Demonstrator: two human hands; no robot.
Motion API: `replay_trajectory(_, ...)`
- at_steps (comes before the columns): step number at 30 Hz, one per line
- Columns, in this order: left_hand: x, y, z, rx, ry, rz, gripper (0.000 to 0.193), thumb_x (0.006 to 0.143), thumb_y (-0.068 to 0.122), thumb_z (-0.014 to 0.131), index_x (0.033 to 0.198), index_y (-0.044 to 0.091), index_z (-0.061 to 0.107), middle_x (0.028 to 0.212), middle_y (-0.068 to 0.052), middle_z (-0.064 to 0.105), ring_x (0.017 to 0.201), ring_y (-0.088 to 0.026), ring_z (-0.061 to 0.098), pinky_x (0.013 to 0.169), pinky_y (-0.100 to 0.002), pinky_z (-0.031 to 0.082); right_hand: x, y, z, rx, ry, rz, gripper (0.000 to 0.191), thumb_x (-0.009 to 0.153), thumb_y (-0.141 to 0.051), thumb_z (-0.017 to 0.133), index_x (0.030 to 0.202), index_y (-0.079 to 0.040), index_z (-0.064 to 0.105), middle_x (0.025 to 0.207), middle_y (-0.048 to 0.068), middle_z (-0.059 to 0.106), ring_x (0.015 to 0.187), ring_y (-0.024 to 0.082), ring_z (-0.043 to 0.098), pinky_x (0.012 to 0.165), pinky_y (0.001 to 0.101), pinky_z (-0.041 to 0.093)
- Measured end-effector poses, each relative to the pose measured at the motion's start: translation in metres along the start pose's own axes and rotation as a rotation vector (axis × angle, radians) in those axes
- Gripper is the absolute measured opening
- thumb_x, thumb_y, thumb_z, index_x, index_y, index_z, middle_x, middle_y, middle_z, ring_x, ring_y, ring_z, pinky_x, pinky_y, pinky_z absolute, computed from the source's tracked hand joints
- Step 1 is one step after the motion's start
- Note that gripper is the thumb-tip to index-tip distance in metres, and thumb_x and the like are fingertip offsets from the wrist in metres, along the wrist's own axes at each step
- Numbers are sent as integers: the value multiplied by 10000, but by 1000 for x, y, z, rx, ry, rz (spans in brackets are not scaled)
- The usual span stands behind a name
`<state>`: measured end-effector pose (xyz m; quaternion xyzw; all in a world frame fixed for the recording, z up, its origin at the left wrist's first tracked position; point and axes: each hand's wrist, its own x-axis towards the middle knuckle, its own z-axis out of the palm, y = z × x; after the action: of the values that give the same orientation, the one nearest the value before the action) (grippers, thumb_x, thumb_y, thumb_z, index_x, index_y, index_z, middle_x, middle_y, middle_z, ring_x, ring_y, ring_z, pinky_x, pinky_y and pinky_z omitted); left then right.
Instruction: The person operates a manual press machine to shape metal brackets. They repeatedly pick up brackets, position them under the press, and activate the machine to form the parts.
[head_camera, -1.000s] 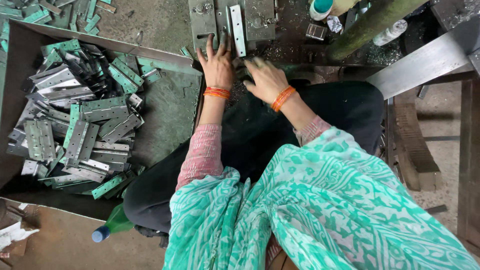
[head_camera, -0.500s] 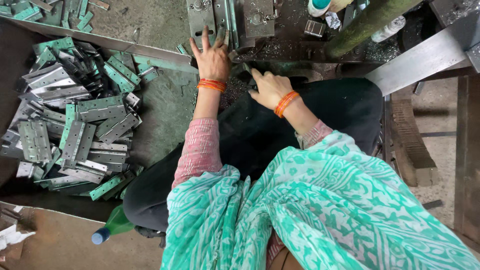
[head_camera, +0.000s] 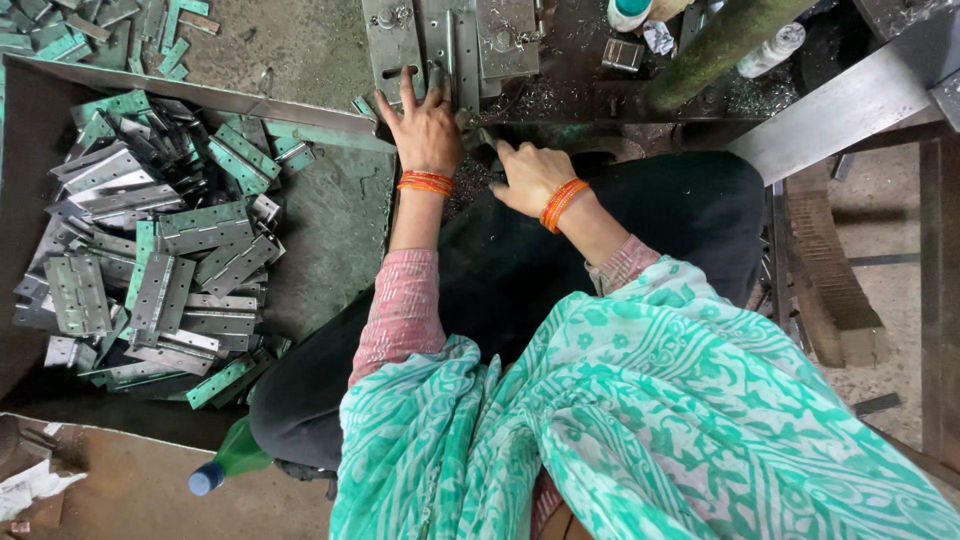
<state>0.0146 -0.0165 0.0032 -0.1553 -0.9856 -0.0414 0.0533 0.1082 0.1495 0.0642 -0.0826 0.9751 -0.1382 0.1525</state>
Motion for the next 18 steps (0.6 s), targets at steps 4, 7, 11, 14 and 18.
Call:
replay_trajectory(4,15,-8,9,-35,177,58,333,950,197,622,1260,167,738,1359,25,649,1505,-349,289,1162,-775,115,-3,4,6,21,19,20,616,884,-441,729,1336,-56,566,1057,236,706,926,425,715,775,531,580)
replay_trajectory(7,21,-10,8,-46,159,51,341,930,167,610,1244,172,743,1373,26,641,1499,-345,289,1159,-764,133,-16,13,29,67,52,49,695,873,-408,741,1425,-67,493,1080,240,689,919,432,709,761,531,580)
replay_trajectory(11,21,-9,5,-55,80,22,299,939,175,603,1203,169,742,1401,34,628,1509,-348,275,1166,-759,141,-43,22,76,163,163,85,842,838,-342,764,1544,-103,372,1134,238,664,908,444,702,734,537,579)
replay_trajectory(14,15,-10,2,-131,251,68,394,965,234,621,1346,152,669,1427,-6,612,1486,-361,280,1138,-777,142,-52,21,93,164,186,118,865,830,-330,773,1559,-127,356,1146,225,664,914,451,698,758,551,572)
replay_trajectory(18,11,-8,1,-72,199,47,586,913,154,586,1498,184,562,1434,-15,601,1479,-376,275,1132,-766,144,-41,20,79,175,107,137,896,742,-302,788,1520,-121,382,1131,239,671,889,469,692,755,551,567)
